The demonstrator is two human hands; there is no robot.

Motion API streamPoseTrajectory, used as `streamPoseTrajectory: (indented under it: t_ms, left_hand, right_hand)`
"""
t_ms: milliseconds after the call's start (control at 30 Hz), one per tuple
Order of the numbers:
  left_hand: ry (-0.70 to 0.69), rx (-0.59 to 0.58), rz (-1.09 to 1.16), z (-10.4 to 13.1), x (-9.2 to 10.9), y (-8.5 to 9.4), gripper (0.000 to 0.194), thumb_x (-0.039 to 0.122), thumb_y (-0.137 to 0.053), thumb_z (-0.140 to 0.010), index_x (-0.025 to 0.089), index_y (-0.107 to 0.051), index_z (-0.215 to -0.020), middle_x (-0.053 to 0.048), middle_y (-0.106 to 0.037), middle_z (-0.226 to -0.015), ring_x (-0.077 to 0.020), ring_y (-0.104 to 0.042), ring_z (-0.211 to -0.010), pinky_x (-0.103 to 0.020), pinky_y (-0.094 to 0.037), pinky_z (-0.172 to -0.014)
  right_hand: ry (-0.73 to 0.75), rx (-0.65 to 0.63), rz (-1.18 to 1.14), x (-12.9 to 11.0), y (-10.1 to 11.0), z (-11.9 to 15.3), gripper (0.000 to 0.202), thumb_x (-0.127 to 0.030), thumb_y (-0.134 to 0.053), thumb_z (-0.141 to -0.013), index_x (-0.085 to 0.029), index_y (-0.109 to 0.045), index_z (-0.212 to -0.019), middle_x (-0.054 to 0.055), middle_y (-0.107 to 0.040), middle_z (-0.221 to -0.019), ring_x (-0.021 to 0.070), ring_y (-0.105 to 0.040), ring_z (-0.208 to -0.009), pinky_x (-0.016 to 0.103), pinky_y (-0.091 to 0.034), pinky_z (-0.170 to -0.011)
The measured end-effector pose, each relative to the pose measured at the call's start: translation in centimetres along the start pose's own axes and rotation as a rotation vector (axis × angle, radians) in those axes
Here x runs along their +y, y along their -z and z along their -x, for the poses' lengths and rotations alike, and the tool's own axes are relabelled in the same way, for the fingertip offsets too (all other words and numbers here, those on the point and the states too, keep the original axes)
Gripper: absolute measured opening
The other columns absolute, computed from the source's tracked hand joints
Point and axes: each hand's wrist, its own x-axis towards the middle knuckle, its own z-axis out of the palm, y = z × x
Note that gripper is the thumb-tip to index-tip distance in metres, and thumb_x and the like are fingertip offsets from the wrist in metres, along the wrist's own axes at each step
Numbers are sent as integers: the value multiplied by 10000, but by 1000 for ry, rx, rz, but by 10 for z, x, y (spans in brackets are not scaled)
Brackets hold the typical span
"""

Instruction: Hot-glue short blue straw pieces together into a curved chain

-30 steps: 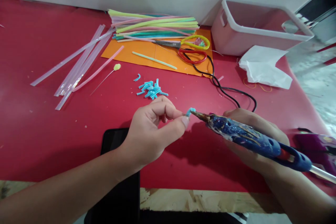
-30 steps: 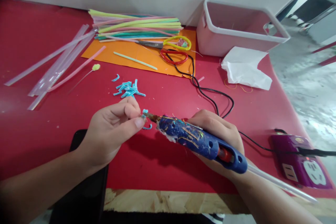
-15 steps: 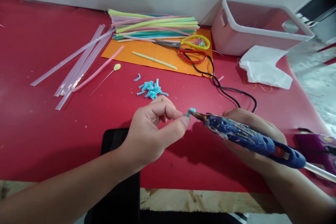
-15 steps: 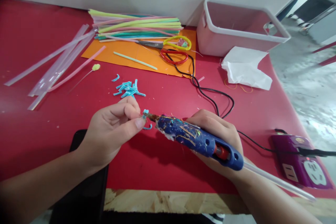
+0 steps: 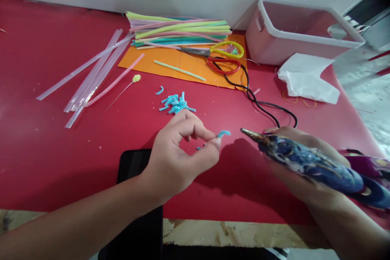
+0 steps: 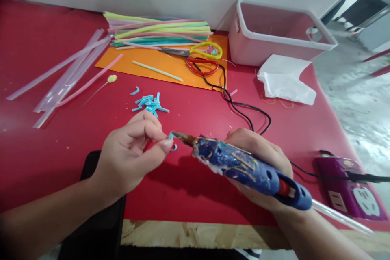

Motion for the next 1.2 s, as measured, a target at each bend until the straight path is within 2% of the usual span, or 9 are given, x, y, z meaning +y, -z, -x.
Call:
streamPoseTrajectory:
  t_ms: [100,200,267,367,533,700,867,1033,1200]
  left_hand:
    - [-269,-13,-171,4,3,1,171,43,-730,-779,196,-660,-747,1,-560,-799,-126,-582,-692,-280,-479,-622]
    - [-480,-26,-337,6,7,4,177,54,-766,-784,215,-695,-788,-11,-617,-799,-133,-608,-676,-293,-498,-626]
    - [-583,-30,-431,6,10,7,179,89,-800,-783,238,-703,-802,-4,-654,-772,-137,-612,-638,-314,-501,-631]
    - [-693,-74,-564,6,14,10,161,135,-814,-800,256,-710,-820,12,-699,-733,-149,-615,-602,-341,-489,-613]
    - [-875,-157,-680,8,17,12,116,145,-823,-806,219,-735,-793,17,-745,-726,-152,-630,-614,-347,-440,-540]
    - [-934,-144,-648,9,11,9,159,100,-783,-791,238,-719,-747,47,-754,-789,-151,-602,-645,-362,-434,-582]
    - [-946,-154,-605,5,11,7,168,98,-785,-767,224,-682,-724,56,-767,-794,-149,-602,-640,-373,-400,-581]
    - [-887,-139,-581,8,10,4,142,102,-752,-790,220,-675,-782,41,-768,-796,-154,-583,-660,-354,-408,-583]
    - [-791,-145,-567,11,8,2,178,107,-787,-792,221,-654,-822,31,-722,-731,-152,-603,-632,-357,-427,-587]
  right_hand:
    - [-50,138,81,-2,-3,-2,155,-277,-793,-830,-314,-725,-964,-9,-716,-850,184,-673,-719,319,-577,-645]
    - [-135,11,-209,-9,-8,-4,163,-327,-754,-887,-295,-723,-1044,13,-759,-923,198,-732,-832,333,-627,-743]
    - [-197,-82,-486,-15,-13,-3,223,-388,-747,-901,-287,-695,-1093,3,-759,-844,186,-739,-768,337,-639,-732]
    - [-357,-92,-777,-23,-21,0,299,-391,-807,-850,-284,-655,-1084,-39,-730,-714,145,-707,-622,312,-640,-695]
    - [-625,-89,-955,-28,-31,4,347,-363,-880,-755,-266,-662,-1007,-6,-774,-822,151,-745,-732,263,-631,-682]
    - [-762,-244,-1057,-34,-32,1,346,-392,-864,-752,-240,-664,-991,32,-771,-850,213,-759,-834,390,-623,-884]
    - [-771,-247,-1010,-29,-33,3,388,-394,-915,-662,-240,-667,-918,11,-751,-831,188,-744,-773,327,-629,-803]
    - [-764,-204,-979,-26,-34,5,382,-365,-913,-675,-249,-677,-952,5,-745,-858,166,-722,-755,306,-624,-767]
    - [-732,-181,-941,-33,-33,-1,361,-349,-923,-675,-223,-667,-897,-10,-700,-784,118,-678,-678,228,-606,-665]
